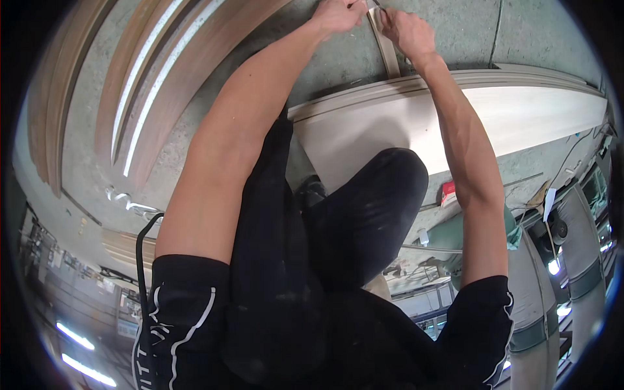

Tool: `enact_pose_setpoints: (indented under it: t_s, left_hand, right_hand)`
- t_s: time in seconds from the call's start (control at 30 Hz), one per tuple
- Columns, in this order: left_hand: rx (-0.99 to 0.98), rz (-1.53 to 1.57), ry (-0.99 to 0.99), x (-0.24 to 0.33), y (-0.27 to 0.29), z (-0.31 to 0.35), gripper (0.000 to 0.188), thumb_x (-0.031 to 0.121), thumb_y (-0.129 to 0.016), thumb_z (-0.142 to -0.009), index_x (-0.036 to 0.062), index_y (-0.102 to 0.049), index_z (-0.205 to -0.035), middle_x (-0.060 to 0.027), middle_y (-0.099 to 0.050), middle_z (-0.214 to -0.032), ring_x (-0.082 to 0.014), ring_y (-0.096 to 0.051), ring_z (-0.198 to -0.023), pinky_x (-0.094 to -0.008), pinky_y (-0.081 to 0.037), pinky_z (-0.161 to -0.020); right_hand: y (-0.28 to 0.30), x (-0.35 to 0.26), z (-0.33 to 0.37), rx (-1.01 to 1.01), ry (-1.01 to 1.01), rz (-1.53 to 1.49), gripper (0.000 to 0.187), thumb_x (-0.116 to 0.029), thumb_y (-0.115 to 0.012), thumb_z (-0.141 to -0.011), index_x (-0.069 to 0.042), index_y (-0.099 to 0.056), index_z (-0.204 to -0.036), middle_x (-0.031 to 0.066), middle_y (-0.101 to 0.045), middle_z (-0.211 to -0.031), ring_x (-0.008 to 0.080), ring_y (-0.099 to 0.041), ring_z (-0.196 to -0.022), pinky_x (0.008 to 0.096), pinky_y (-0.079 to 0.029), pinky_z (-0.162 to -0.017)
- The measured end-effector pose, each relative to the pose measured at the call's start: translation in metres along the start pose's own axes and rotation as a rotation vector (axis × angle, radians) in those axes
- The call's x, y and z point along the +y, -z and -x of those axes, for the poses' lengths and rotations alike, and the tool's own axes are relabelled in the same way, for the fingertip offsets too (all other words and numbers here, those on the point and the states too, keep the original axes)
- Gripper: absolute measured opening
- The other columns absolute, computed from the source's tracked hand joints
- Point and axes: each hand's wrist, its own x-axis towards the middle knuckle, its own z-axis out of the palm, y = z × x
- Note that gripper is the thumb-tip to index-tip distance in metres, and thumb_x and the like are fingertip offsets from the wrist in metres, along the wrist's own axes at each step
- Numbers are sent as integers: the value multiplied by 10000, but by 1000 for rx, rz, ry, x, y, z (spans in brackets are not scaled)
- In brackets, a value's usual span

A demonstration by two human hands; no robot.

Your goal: Applying sealant and rubber strips to wooden door or furniture panels on a factory floor.

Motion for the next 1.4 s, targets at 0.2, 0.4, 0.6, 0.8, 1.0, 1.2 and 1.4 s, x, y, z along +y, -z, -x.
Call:
enact_pose_setpoints:
  t_s: [0.2,0.4,0.6,0.8,1.0,1.2,1.4]
  left_hand:
    - [-5,3,70,10,-3,0,253,261,-508,-850,37,-618,-808,-99,-610,-688,-195,-566,-628,-354,-447,-612]
    - [6,-28,-5,-9,15,-14,269,283,-511,-857,48,-632,-807,-117,-616,-700,-178,-569,-654,-348,-447,-618]
    - [10,13,-176,17,5,36,245,274,-534,-893,42,-588,-951,-5,-549,-681,-90,-496,-647,-282,-432,-602]
    - [-288,100,-372,182,48,134,226,237,-570,-874,22,-584,-944,-45,-461,-626,-96,-441,-593,-283,-390,-546]
    - [-389,13,-826,307,94,240,130,160,-607,-824,37,-610,-868,-65,-530,-611,-129,-475,-530,-279,-387,-512]
    - [-160,-314,-453,334,127,299,184,172,-493,-903,39,-566,-800,6,-529,-584,-71,-497,-575,-249,-401,-546]
    - [-45,-411,-133,240,152,244,244,284,-512,-849,69,-609,-913,-74,-657,-696,-191,-617,-631,-350,-473,-618]
  right_hand:
    - [3,15,13,-107,-68,47,327,-410,-475,-883,-120,-626,-862,192,-642,-822,399,-613,-779,471,-501,-690]
    - [5,3,23,-122,-96,-27,319,-397,-486,-890,-114,-632,-884,194,-640,-814,396,-610,-773,469,-488,-657]
    - [54,0,51,361,-375,-609,244,-206,-467,-923,0,-555,-825,148,-618,-790,270,-539,-611,367,-441,-605]
    - [181,0,65,820,276,-373,255,-115,-370,-932,11,-539,-789,127,-617,-868,167,-543,-689,326,-447,-731]
    - [300,-31,119,702,412,-612,241,-66,-349,-900,5,-521,-747,59,-556,-581,165,-511,-515,291,-443,-543]
    - [354,-58,156,963,496,-251,87,-95,-577,-822,-62,-525,-761,68,-521,-543,242,-515,-477,330,-416,-486]
    - [273,-97,90,768,414,-15,236,-308,-600,-843,-127,-485,-743,107,-539,-529,332,-555,-487,427,-424,-433]
